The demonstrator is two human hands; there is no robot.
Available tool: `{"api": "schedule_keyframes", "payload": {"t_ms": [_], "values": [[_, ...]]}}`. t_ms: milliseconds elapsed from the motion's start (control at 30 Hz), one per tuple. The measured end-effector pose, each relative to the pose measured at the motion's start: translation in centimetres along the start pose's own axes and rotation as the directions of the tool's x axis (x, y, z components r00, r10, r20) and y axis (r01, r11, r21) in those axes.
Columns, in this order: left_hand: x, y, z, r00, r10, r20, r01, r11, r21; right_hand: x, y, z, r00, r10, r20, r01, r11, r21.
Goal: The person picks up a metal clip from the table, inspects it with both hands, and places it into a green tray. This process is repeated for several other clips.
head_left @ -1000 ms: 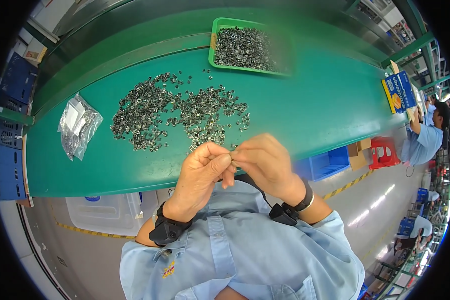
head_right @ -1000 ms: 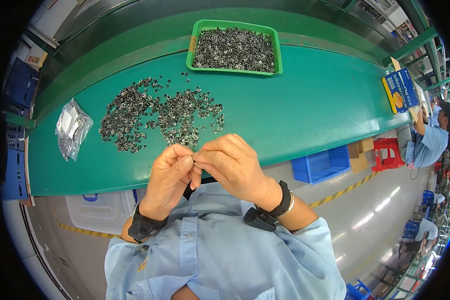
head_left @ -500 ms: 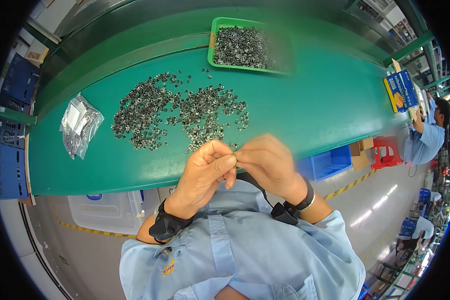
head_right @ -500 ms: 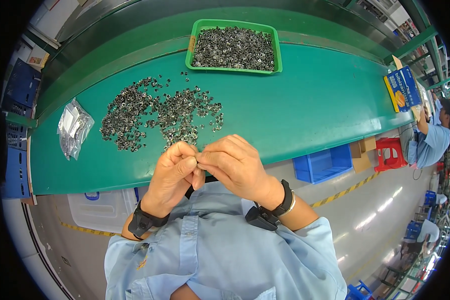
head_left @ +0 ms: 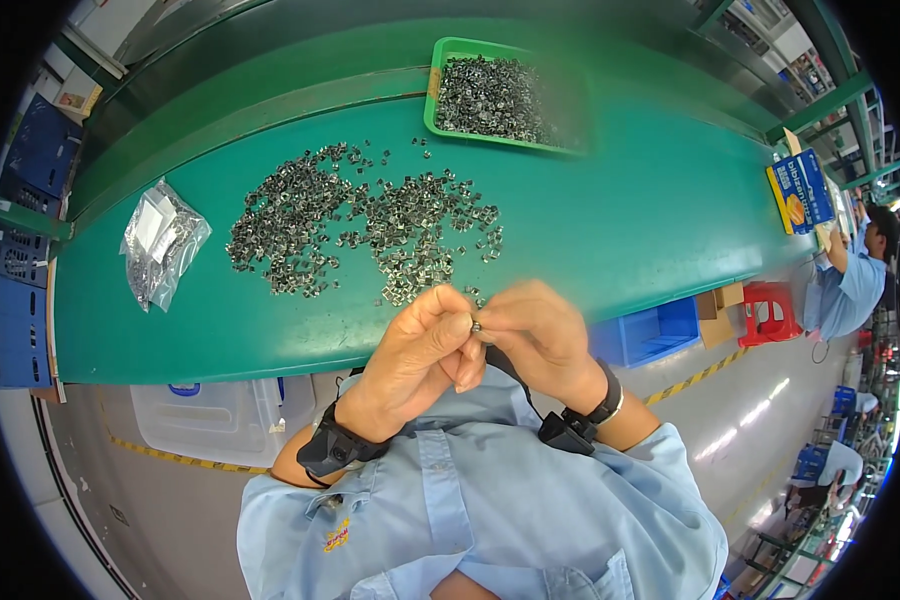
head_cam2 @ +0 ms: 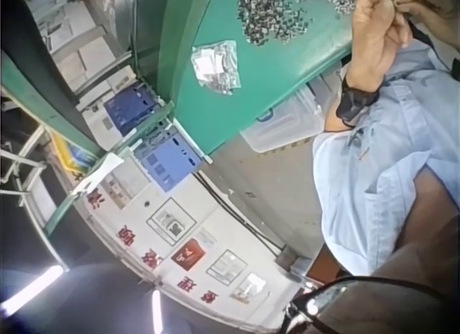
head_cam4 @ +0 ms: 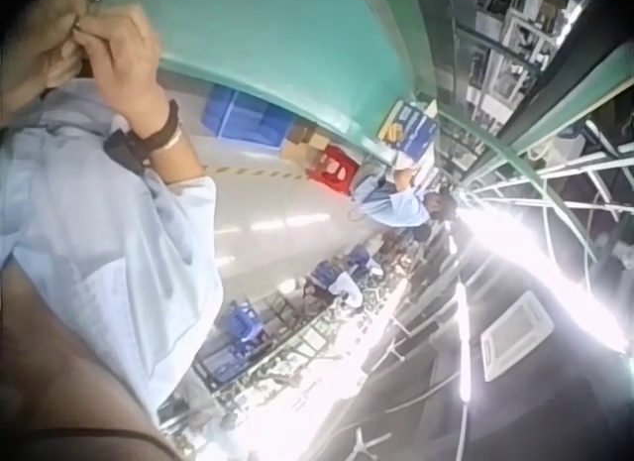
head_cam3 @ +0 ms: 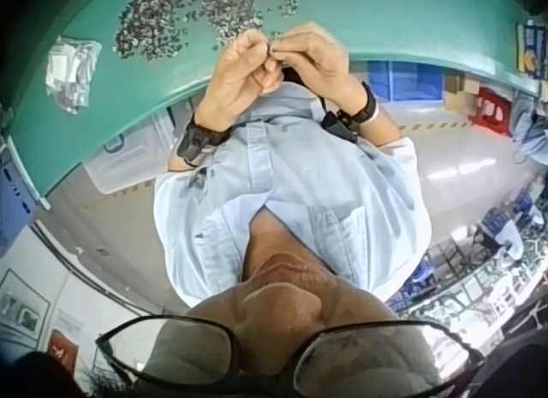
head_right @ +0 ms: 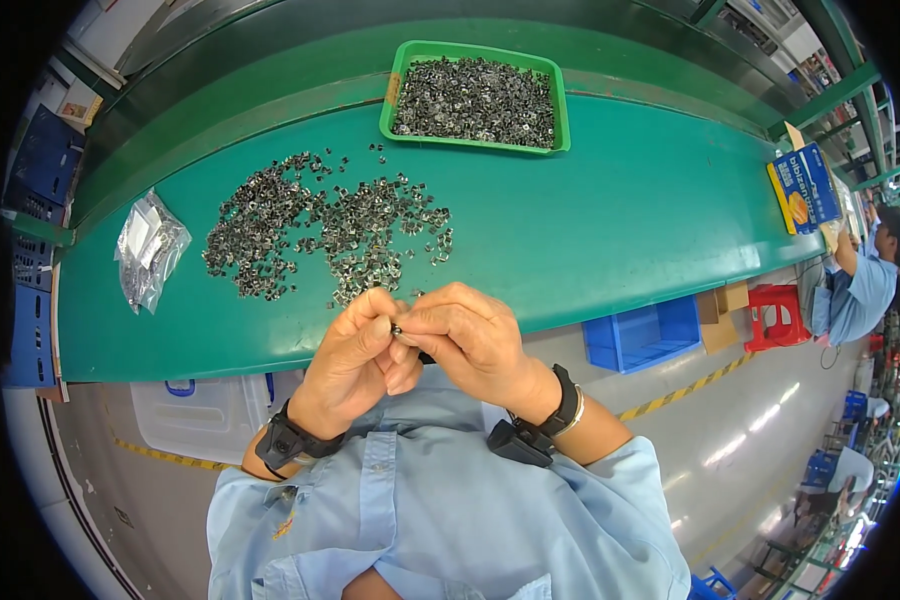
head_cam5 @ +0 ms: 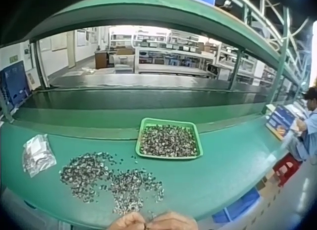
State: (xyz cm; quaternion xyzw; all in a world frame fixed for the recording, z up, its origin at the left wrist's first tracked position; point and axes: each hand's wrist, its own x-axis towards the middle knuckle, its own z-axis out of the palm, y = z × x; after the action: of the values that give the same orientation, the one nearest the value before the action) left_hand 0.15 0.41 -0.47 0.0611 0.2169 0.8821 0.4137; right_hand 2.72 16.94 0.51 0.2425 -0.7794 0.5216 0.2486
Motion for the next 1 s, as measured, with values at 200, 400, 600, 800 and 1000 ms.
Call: {"api": "schedule_keyframes", "payload": {"t_ms": [200,400,600,800,1000], "values": [[-0.4,0.8,0.4,0.998,0.003,-0.055,0.005,0.992,0.13,0.3,0.1,-0.3,0.998,-0.026,0.058,0.027,0.999,-0.017],[-0.5,1.2,0.5,0.988,0.025,-0.153,0.03,0.937,0.349,0.8,-0.1,-1.2,0.983,0.015,0.182,0.002,0.996,-0.091],[-0.2,0.7,0.4,0.981,0.042,-0.189,0.041,0.909,0.415,0.2,0.4,-1.2,0.983,0.08,0.166,-0.071,0.996,-0.062],[0.2,0.6,0.2,0.995,0.003,-0.095,0.015,0.982,0.188,-0.2,1.0,-0.9,0.974,0.186,0.126,-0.198,0.976,0.086],[0.4,0.7,0.1,0.994,0.012,-0.112,0.015,0.972,0.237,0.0,1.2,-0.7,0.977,0.186,0.103,-0.195,0.977,0.083]]}}
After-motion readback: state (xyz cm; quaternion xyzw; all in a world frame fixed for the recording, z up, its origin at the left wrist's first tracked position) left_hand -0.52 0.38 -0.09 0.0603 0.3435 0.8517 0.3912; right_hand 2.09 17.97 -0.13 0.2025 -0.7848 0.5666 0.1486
